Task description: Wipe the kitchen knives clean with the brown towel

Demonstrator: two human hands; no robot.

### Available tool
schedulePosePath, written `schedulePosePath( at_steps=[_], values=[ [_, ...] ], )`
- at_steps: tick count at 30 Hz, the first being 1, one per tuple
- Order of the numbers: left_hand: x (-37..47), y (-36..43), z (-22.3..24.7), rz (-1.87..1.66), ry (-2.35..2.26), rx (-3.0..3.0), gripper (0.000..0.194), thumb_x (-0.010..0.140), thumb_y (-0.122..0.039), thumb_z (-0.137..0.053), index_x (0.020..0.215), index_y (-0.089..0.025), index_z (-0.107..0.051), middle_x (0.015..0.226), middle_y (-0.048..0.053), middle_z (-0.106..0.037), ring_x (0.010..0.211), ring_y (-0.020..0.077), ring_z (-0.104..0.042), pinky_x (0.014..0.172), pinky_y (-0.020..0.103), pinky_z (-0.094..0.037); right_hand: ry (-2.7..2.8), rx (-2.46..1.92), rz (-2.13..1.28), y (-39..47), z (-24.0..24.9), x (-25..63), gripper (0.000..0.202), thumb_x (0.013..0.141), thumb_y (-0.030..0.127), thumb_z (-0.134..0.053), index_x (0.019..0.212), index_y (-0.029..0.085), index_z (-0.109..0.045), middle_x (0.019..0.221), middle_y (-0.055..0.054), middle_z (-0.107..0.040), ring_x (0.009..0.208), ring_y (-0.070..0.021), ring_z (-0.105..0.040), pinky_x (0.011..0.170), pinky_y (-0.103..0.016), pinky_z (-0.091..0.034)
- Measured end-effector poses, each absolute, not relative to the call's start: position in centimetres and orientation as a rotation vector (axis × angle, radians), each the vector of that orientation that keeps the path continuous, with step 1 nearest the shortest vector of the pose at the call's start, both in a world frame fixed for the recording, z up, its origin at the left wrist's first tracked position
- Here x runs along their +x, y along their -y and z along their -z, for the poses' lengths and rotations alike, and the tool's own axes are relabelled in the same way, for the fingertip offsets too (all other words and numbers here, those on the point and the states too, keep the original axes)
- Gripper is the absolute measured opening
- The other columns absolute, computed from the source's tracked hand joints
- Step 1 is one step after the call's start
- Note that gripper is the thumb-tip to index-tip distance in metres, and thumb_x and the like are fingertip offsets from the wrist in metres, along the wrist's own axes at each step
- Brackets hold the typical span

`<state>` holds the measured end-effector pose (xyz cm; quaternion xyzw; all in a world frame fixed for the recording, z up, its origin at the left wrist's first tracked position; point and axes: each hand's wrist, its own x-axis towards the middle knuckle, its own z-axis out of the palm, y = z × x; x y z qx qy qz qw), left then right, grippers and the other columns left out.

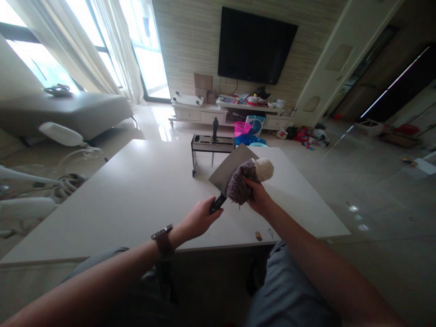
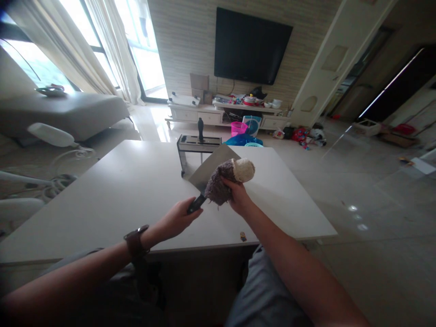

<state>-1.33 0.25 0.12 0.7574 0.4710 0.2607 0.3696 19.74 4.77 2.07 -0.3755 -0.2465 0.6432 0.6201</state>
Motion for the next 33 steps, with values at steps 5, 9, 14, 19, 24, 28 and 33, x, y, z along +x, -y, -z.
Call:
schedulePosePath(
  at_steps=[5,9,14,19,24,28,33],
  values=[
    [-1.1,0.2,0.5,-0.566,-1.172,1.977,0.019,0.091,-0.038,-0.055,0.084,-0.021,-0.049,0.073,-0.002,-0.055,0.064,0.0133,-0.042,0.060,0.028,-0.031,0.558,-0.899,-1.413,-4.3,-0.3,18.3,0.037,0.060,0.009,-0.087,0.094,0.018,-0.076,0.089,-0.003,-0.083,0.078,-0.0203,-0.078,0.079,-0.034,-0.066],
    [-0.8,0.1,0.4,-0.539,-1.175,1.961,0.019,0.090,-0.037,-0.058,0.083,-0.020,-0.052,0.072,-0.001,-0.059,0.062,0.0138,-0.046,0.059,0.028,-0.033,0.513,-0.932,-1.344,-4.6,0.1,18.3,0.035,0.060,0.006,-0.085,0.092,0.018,-0.075,0.085,-0.001,-0.082,0.073,-0.0198,-0.077,0.077,-0.034,-0.067],
    [-0.8,-0.4,-0.6,-0.524,-1.182,1.959,0.020,0.089,-0.037,-0.059,0.079,-0.021,-0.051,0.064,-0.002,-0.057,0.057,0.0137,-0.047,0.057,0.027,-0.032,0.517,-0.914,-1.299,-5.5,-1.0,19.5,0.032,0.065,0.007,-0.081,0.095,0.017,-0.075,0.084,-0.002,-0.082,0.073,-0.0199,-0.078,0.073,-0.032,-0.067],
    [-1.2,-0.5,-1.4,-0.437,-1.247,2.070,0.023,0.086,-0.040,-0.066,0.079,-0.021,-0.055,0.070,0.001,-0.062,0.061,0.0162,-0.051,0.058,0.028,-0.032,0.429,-0.917,-1.172,-6.6,-2.3,21.6,0.029,0.067,0.008,-0.077,0.095,0.014,-0.075,0.080,-0.003,-0.081,0.068,-0.0197,-0.076,0.067,-0.032,-0.067],
    [-1.7,-0.8,-1.6,-0.382,-1.309,2.187,0.015,0.090,-0.032,-0.057,0.079,-0.022,-0.055,0.074,0.003,-0.065,0.062,0.0182,-0.054,0.059,0.030,-0.028,0.426,-0.878,-1.099,-7.1,-2.2,22.7,0.029,0.067,0.008,-0.076,0.095,0.015,-0.075,0.082,-0.004,-0.081,0.070,-0.0183,-0.077,0.068,-0.030,-0.067],
    [-2.4,-1.1,-1.2,-0.345,-1.395,2.275,0.009,0.088,-0.027,-0.057,0.081,-0.022,-0.057,0.076,0.006,-0.066,0.069,0.0218,-0.060,0.060,0.032,-0.027,0.433,-0.879,-1.079,-6.8,-1.4,21.9,0.031,0.065,0.011,-0.081,0.095,0.015,-0.075,0.084,-0.004,-0.082,0.073,-0.0188,-0.078,0.069,-0.030,-0.067],
    [-2.5,-0.9,-0.8,-0.326,-1.444,2.299,0.009,0.093,-0.026,-0.054,0.101,-0.022,-0.058,0.092,0.010,-0.072,0.079,0.0257,-0.065,0.063,0.033,-0.030,0.458,-0.906,-1.064,-6.6,-0.5,21.2,0.037,0.064,0.013,-0.085,0.100,0.017,-0.076,0.089,-0.002,-0.082,0.077,-0.0192,-0.079,0.070,-0.030,-0.068]
  ],
)
